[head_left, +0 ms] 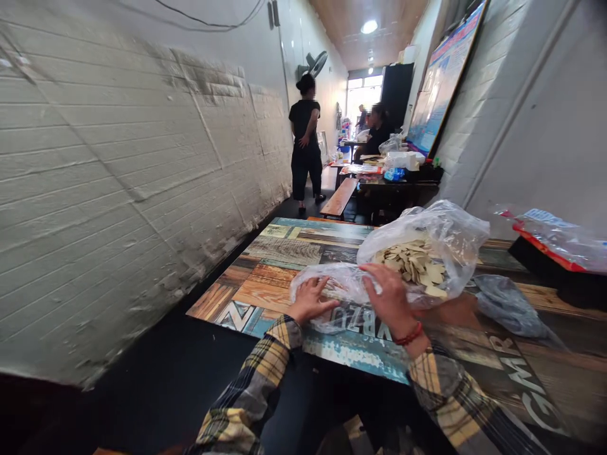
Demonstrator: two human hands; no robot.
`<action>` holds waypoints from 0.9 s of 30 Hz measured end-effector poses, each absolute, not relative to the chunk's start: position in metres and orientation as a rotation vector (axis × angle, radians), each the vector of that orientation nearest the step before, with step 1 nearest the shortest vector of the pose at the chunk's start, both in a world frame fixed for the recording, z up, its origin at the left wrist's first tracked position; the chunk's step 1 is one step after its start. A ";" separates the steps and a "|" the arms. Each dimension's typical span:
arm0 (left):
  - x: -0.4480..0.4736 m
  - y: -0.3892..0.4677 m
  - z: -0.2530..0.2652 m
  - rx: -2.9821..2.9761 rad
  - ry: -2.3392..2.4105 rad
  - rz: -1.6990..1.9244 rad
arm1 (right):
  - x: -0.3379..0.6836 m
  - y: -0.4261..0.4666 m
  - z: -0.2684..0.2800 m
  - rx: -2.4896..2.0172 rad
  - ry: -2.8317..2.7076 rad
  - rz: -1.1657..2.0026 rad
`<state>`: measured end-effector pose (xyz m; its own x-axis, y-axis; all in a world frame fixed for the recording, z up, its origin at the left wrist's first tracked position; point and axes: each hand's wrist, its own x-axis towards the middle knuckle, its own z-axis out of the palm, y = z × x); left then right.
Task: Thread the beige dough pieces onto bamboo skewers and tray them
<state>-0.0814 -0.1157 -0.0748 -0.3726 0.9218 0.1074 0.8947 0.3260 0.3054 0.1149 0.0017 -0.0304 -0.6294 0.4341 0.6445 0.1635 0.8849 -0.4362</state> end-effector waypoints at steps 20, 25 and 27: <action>-0.107 -0.083 -0.081 1.709 2.377 0.300 | -0.044 0.096 -0.104 -0.745 -2.552 0.554; -0.128 -0.063 -0.091 1.661 2.298 0.543 | -0.028 0.121 -0.110 -0.660 -2.610 0.524; -0.137 -0.052 -0.093 1.589 2.347 0.621 | -0.018 0.119 -0.109 -0.593 -2.642 0.503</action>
<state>-0.1371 -0.0520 -0.0930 -0.3800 0.9242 0.0384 0.8223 0.3185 0.4715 -0.0182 0.1188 -0.1091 -0.8366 0.4669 0.2867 0.3289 0.8465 -0.4187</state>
